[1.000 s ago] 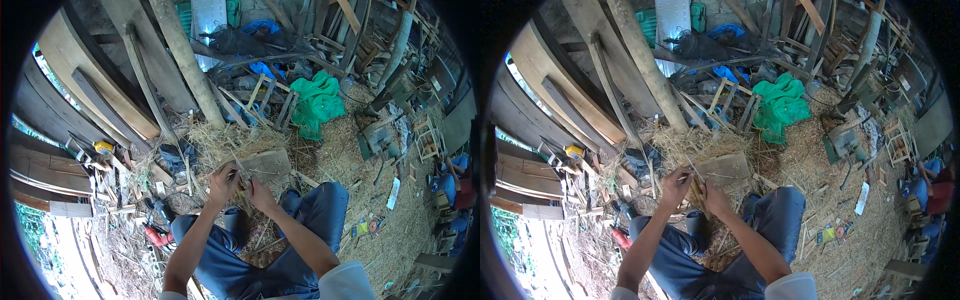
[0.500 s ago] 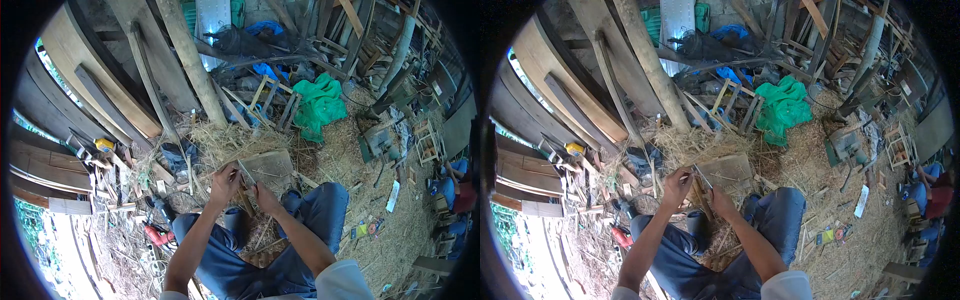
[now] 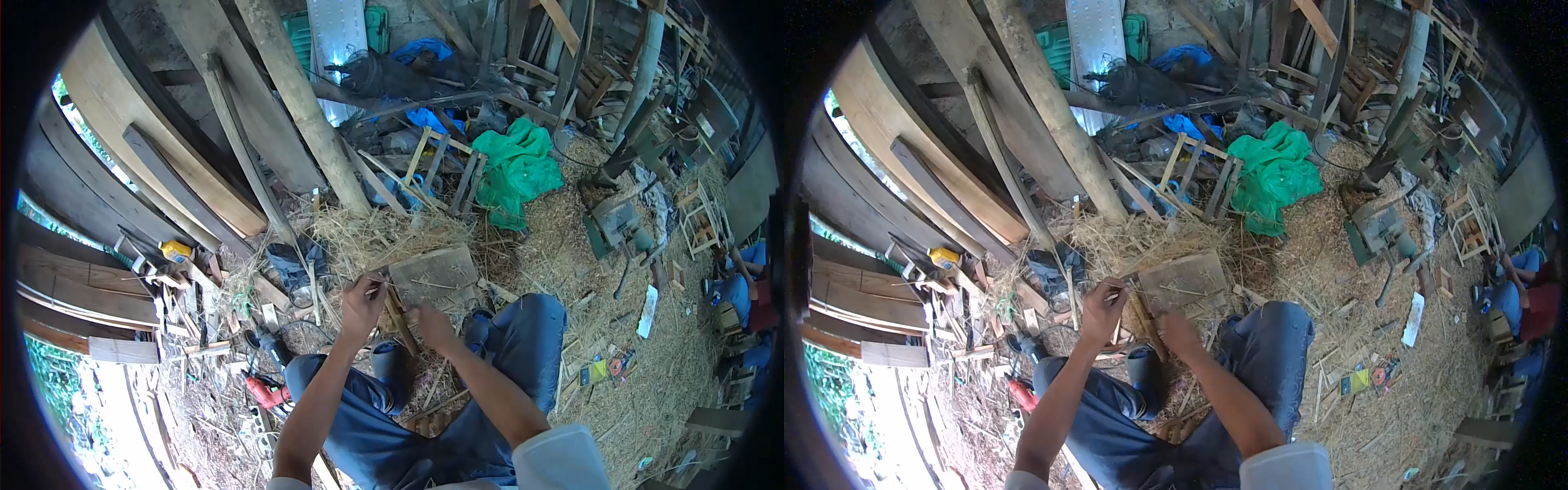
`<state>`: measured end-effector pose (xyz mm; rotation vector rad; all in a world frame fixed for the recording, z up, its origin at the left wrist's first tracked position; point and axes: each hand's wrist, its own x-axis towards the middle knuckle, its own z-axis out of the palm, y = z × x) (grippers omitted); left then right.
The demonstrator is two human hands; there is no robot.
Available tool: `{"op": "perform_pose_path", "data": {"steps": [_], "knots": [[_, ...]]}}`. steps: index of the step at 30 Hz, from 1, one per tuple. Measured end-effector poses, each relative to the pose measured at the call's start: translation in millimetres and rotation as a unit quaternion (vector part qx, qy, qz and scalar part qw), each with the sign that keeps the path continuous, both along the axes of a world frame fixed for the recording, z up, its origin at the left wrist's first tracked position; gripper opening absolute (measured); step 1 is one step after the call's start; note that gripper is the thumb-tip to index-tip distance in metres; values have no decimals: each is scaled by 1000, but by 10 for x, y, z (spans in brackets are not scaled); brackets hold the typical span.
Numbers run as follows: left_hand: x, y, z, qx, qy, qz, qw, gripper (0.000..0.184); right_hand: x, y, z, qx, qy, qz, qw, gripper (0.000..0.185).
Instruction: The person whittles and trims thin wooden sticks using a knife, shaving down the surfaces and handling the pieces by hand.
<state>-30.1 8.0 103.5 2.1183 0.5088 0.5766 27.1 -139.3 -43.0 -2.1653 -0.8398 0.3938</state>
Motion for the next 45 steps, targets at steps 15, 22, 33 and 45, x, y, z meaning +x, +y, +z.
{"op": "perform_pose_path", "data": {"steps": [15,22,33,45], "knots": [[-113,91,-64,39,-39,4,998,9,30,106,505,-34,55,55,996,29],[-112,119,-128,26,-11,13,1000,7,-55,208,405,-71,80,7,994,24],[-113,61,-58,-6,2,19,1000,10,-126,250,507,-70,20,3,997,18],[-97,-18,-90,17,-3,1,1000,10,-48,8,60,-70,1,10,998,37]]}}
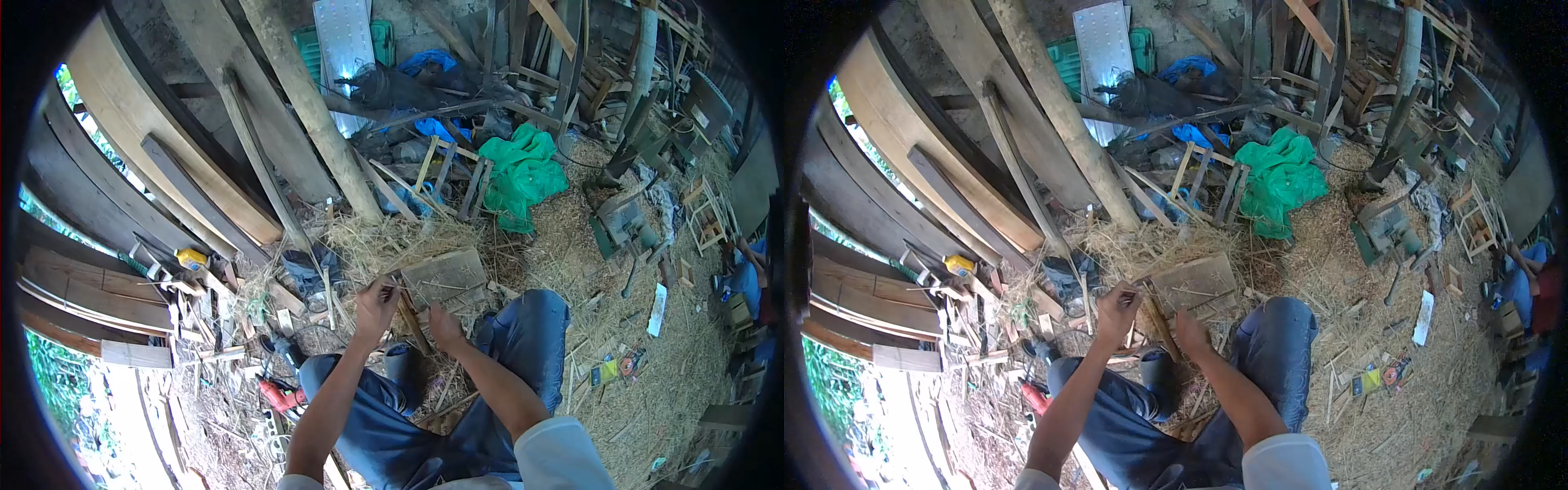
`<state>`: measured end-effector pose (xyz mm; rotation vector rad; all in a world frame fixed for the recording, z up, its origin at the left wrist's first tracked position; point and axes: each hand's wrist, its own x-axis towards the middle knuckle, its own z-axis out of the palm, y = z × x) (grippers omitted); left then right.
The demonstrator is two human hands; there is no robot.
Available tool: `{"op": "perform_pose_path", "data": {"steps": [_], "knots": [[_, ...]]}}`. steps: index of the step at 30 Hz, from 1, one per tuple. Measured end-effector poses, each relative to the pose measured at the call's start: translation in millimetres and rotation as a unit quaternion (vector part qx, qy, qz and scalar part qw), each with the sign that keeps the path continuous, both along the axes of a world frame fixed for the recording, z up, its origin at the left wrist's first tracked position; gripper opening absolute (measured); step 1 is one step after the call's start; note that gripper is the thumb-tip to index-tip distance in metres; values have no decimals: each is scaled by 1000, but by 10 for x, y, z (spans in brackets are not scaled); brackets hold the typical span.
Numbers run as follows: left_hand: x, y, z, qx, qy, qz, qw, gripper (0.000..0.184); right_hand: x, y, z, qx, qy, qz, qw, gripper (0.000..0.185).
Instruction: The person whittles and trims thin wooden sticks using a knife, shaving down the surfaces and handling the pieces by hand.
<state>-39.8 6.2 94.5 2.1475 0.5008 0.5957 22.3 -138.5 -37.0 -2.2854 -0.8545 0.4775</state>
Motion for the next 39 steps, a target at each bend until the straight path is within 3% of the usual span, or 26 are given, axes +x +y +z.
{"op": "perform_pose_path", "data": {"steps": [1,5,7,9,11,14,16,17,19,20,22,25,30,34,37,39], "knots": [[-21,23,-25,1,-1,2,1000,10,27,-3,15,-56,18,21,998,41],[5,25,-60,-2,-1,0,1000,9,-44,61,238,-64,-49,10,997,33],[0,-37,34,-19,7,10,1000,9,-97,74,539,-63,-12,-10,998,16],[-15,-73,128,16,15,-9,1000,10,-51,-71,36,-93,-15,-1,996,16],[8,-57,95,41,1,-8,999,10,-27,0,-54,-112,-23,4,993,17],[35,-59,65,50,-11,-3,999,11,-66,5,79,-39,-36,-7,999,17],[25,-73,27,42,-8,7,999,11,-66,-67,-47,-155,-122,96,975,16],[20,-66,-5,37,-9,7,999,11,-65,-73,-103,-153,-124,96,976,16],[38,3,29,40,-11,4,999,11,-67,6,13,-73,107,-36,991,24],[25,1,15,36,-16,5,999,11,-102,45,52,-73,108,-35,991,24],[31,-6,-45,22,-14,12,1000,10,-129,161,374,51,50,-34,997,24],[59,-54,0,43,-58,-8,997,11,-112,245,512,96,23,-26,995,23],[37,11,35,35,-52,-49,997,11,5,-56,113,59,49,-17,997,23],[39,33,43,59,-21,-70,996,10,0,63,820,3,63,3,998,30],[38,8,166,76,-41,-92,992,11,93,-109,-4,45,63,11,997,23],[34,89,9,98,-30,-105,989,13,128,-117,118,26,48,10,998,23]]}}
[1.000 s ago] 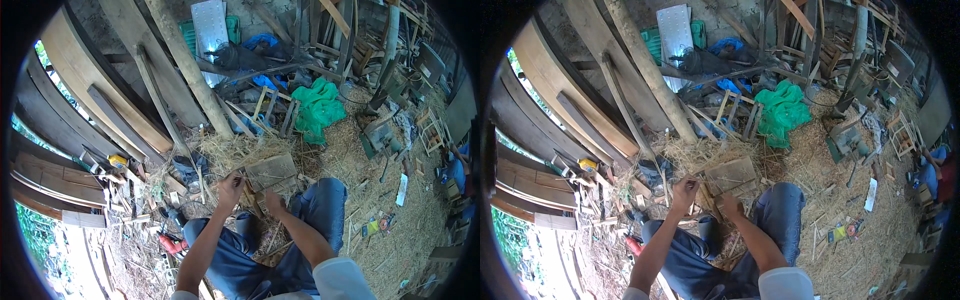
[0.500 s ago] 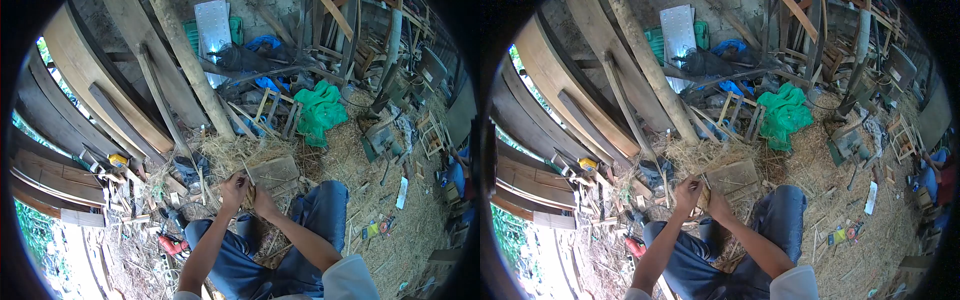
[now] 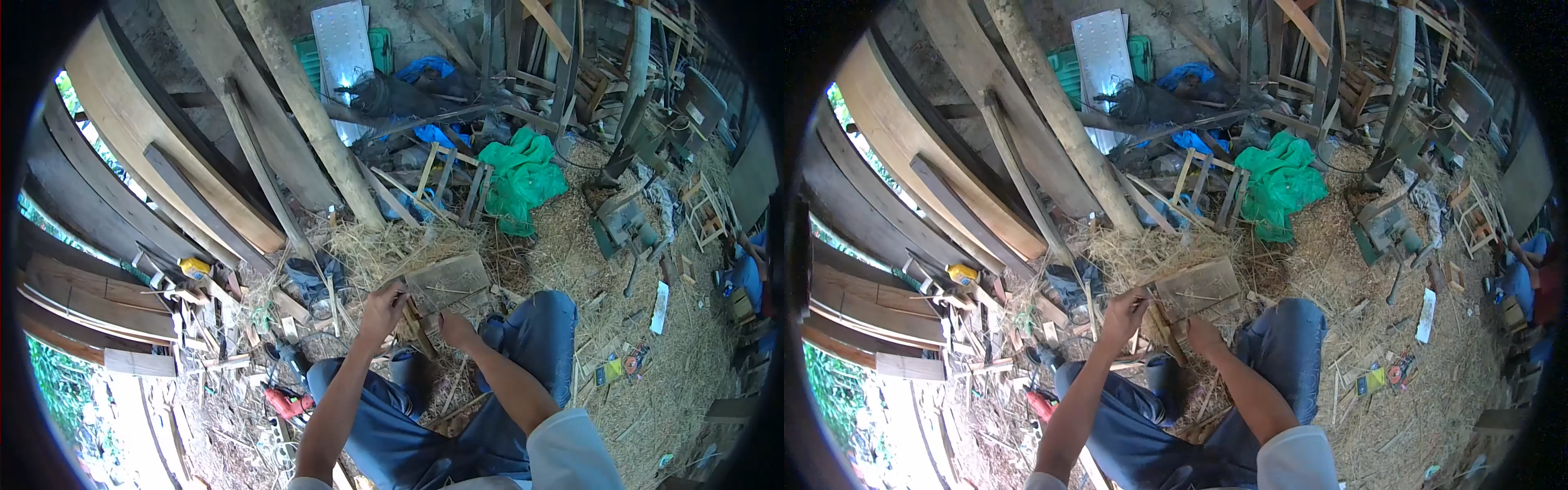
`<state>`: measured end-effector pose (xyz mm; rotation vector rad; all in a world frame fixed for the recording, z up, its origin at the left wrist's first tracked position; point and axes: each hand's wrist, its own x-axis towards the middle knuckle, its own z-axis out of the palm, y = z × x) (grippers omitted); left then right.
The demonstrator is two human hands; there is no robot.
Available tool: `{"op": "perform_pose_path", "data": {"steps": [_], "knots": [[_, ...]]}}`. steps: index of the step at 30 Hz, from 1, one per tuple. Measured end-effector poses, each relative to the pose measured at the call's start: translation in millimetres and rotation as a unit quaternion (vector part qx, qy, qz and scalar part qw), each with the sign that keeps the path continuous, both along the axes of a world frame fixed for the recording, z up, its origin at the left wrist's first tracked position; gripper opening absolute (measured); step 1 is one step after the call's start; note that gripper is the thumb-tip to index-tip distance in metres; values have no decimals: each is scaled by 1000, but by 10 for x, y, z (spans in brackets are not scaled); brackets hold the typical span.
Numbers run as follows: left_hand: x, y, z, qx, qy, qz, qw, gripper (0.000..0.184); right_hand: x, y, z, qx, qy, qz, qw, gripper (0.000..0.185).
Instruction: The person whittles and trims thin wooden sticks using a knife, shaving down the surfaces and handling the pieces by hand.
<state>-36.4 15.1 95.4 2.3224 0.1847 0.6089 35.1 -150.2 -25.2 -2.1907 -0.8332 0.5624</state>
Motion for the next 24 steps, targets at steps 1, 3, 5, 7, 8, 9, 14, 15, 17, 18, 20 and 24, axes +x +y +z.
{"op": "perform_pose_path", "data": {"steps": [1,3,5,7,8,9,14,15,17,18,20,24], "knots": [[11,20,-7,-5,-2,-17,1000,13,-17,-8,107,-23,-10,5,1000,23],[8,39,3,6,30,-13,999,11,-57,119,348,4,-27,10,1000,24],[13,6,46,11,63,-3,998,9,-52,110,327,25,-42,21,999,25],[13,18,91,0,27,-36,999,9,-1,31,199,25,-17,42,999,24],[16,57,94,2,24,-36,999,9,36,64,150,28,-20,41,999,24],[2,92,80,-17,27,-23,999,11,63,122,218,-4,-25,44,999,24],[-48,9,4,-8,15,-16,1000,13,-134,122,357,38,-89,11,995,24],[-45,2,-20,-16,1,-14,1000,12,-97,97,296,18,-70,8,997,23],[-41,50,-26,-18,-18,-11,1000,12,-43,148,198,5,-56,7,998,23],[-65,53,-14,-31,7,4,999,12,-41,182,313,-25,-50,26,998,23],[-32,67,13,-42,30,13,999,11,-42,212,333,-54,-47,39,997,22],[-23,15,22,-18,-5,2,1000,11,-92,140,181,-42,-45,-8,998,22]]}}
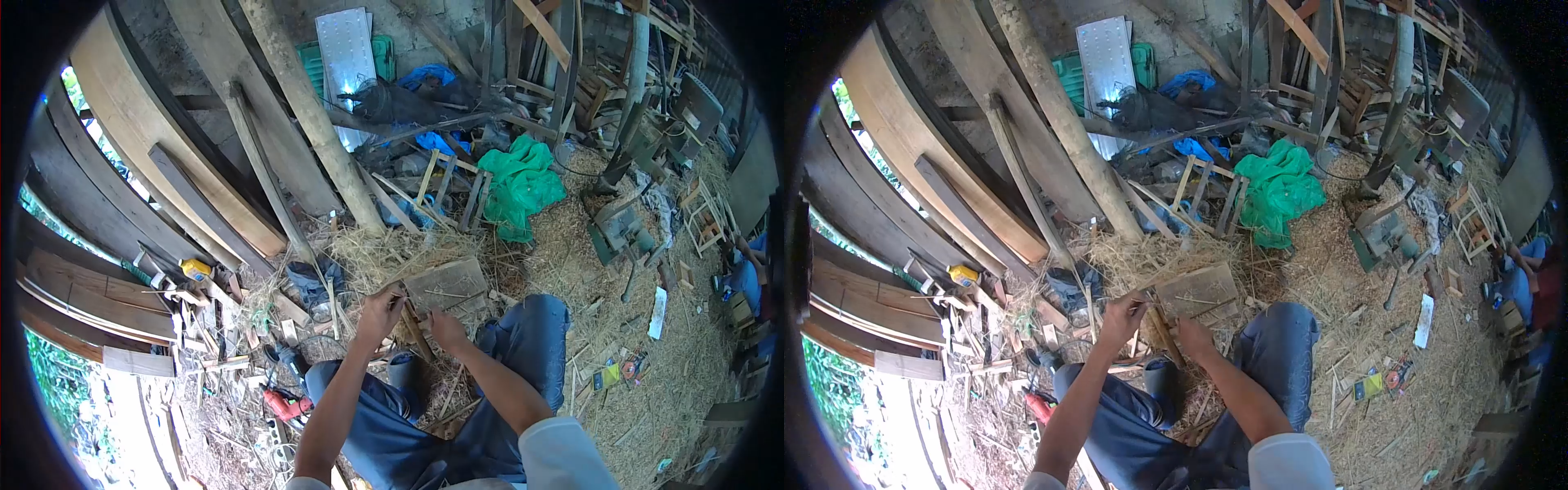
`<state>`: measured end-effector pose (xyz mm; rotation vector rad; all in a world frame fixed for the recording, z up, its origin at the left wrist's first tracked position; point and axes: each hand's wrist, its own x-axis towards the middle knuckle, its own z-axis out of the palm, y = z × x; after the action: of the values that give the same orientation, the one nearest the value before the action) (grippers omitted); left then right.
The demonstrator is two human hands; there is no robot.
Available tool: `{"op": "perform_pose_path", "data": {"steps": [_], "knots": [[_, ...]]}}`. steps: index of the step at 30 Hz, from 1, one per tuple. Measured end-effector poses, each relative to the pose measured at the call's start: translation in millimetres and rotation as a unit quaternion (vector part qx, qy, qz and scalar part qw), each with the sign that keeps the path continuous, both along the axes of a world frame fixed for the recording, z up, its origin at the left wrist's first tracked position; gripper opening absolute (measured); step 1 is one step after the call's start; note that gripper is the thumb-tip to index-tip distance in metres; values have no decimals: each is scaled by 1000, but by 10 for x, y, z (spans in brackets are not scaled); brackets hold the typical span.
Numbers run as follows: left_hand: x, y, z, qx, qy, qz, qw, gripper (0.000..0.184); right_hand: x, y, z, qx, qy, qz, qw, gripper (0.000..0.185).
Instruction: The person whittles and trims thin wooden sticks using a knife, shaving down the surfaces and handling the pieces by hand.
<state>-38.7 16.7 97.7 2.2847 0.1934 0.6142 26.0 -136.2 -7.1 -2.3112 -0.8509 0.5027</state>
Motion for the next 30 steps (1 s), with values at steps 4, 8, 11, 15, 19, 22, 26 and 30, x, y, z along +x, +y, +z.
{"op": "perform_pose_path", "data": {"steps": [4,8,11,15,19,22,26,30], "knots": [[4,34,-45,-13,3,12,1000,11,-66,-6,138,19,-26,2,999,20],[-18,-37,35,-1,29,15,999,12,-3,-149,-337,-38,39,11,998,21],[-36,-98,93,1,42,18,999,12,-77,-25,-549,29,-46,-38,998,20],[-103,-148,230,9,-6,-2,1000,13,145,159,136,201,248,-166,933,24],[-394,-243,539,-72,9,35,997,15,370,182,824,344,528,-196,752,27],[-729,-363,718,-166,-19,-70,983,36,470,158,1218,379,531,-110,749,25],[-1060,-528,1087,-470,-35,-183,863,59,424,30,1819,360,518,-25,776,20],[-1222,-714,1351,-570,-38,-126,811,48,198,-48,2340,348,497,15,795,18]]}}
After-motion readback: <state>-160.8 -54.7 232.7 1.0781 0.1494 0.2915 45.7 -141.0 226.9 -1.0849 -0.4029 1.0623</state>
